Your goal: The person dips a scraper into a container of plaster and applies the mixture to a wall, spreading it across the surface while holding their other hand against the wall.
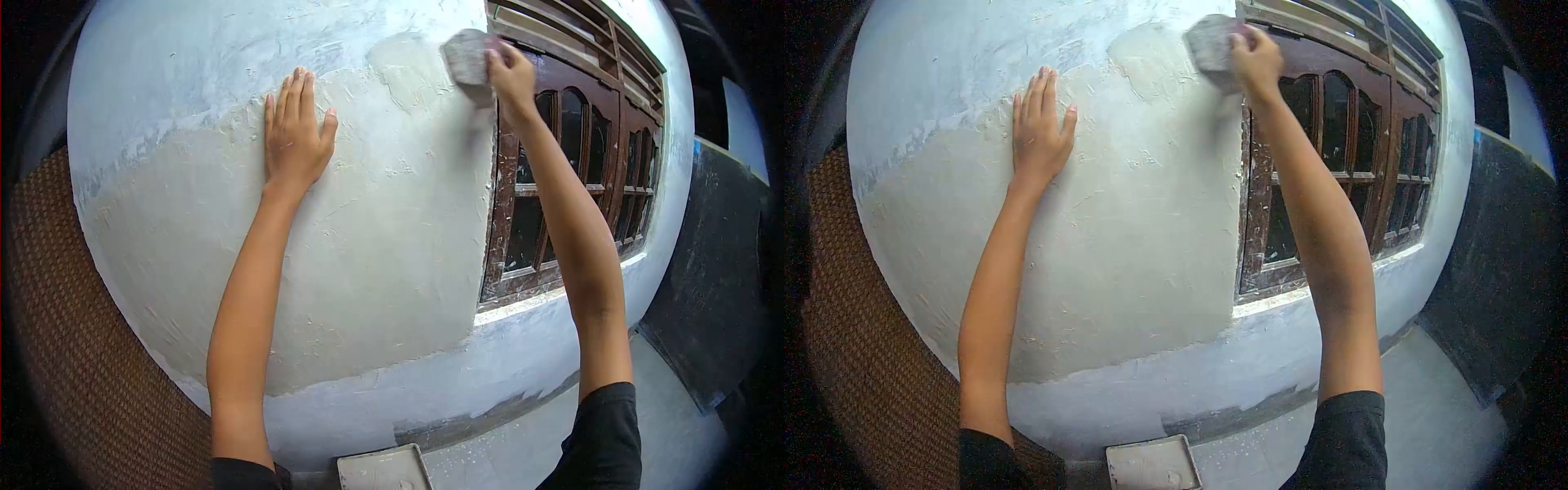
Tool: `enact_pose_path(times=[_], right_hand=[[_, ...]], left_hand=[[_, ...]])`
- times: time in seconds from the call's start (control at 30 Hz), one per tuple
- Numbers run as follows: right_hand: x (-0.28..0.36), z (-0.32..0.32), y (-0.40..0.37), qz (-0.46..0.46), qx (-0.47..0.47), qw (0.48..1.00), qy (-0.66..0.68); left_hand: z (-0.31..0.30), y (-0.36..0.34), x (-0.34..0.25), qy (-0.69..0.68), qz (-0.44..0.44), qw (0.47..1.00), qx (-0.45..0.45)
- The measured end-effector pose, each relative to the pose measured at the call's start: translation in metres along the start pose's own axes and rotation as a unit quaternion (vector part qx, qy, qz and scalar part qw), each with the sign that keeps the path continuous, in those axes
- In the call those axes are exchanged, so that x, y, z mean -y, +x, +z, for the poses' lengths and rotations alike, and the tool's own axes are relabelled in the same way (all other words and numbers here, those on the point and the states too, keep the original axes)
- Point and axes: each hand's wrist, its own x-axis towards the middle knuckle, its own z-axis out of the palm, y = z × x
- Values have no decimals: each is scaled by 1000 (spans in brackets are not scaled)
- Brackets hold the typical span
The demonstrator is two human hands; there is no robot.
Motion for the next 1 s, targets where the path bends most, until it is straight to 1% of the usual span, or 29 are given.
enact_pose_path(times=[0.03, 0.07, 0.1, 0.17, 0.23, 0.27, 0.3, 0.37, 0.43, 0.47, 0.5, 0.57, 0.6, 0.67, 0.7, 0.73, 0.77, 0.8, 0.83, 0.87, 0.9, 0.97, 1.0], right_hand=[[0, -5, 3, 38, -63, 997, -26], [0, -8, 3, 102, -126, 987, 17], [12, -14, -1, 151, -133, 971, 129], [12, -7, -2, 117, -118, 978, 123], [15, 13, -8, -25, -32, 998, 52], [46, 17, -26, -31, 42, 994, 100], [47, 27, -25, -137, 100, 984, 49], [47, 42, -31, -161, 165, 973, 27], [45, 42, -23, -117, 140, 983, -27], [40, 41, -13, -110, 53, 991, -53], [38, 37, -4, -24, -3, 999, -48], [26, 31, 7, 35, -86, 993, 70], [30, 32, 3, 35, -84, 993, 71], [44, 30, -12, 3, 13, 989, 150], [49, 35, -22, -37, 73, 986, 143], [50, 37, -30, -96, 133, 983, 79], [52, 36, -36, -154, 193, 969, 14], [41, 40, -32, -179, 170, 969, -11], [32, 35, -19, -178, 169, 969, -12], [24, 26, -5, -122, 82, 988, -37], [19, 21, 4, -66, -4, 996, -60], [42, 3, -3, 38, -86, 995, 46], [41, 1, -2, 43, -108, 993, 8]], left_hand=[[-2, 0, 1, 5, -1, 1000, 5], [-3, 0, 2, 8, -2, 1000, 4], [-2, 0, 1, 6, -2, 1000, 6], [-2, 0, 1, 6, -2, 1000, 6], [0, 0, -2, -8, -8, 1000, -6], [1, 1, -2, -9, -8, 1000, -7], [0, 1, -2, -4, -6, 1000, -6], [-1, -1, 0, 2, -6, 1000, -2], [-4, -1, 2, 6, 3, 1000, 10], [-4, -1, 3, 8, 2, 1000, 10], [-5, -1, 3, 6, 4, 1000, 13], [-5, 0, 4, 6, 4, 1000, 17], [-4, 0, 3, 4, 2, 1000, 16], [-3, 0, 2, 1, 2, 1000, 13], [-3, -1, 1, -3, -1, 1000, 8], [-2, 0, 0, -6, -2, 1000, 3], [-2, 0, 0, -9, -1, 1000, 3], [-2, 0, 1, -6, -1, 1000, 3], [-2, 0, 1, -2, 0, 1000, 3], [-2, 0, 1, -2, 0, 1000, 4], [-3, 0, 1, 6, 0, 1000, 6], [-3, -1, 2, 15, -2, 1000, 9], [-2, -1, 2, 15, -2, 1000, 7]])
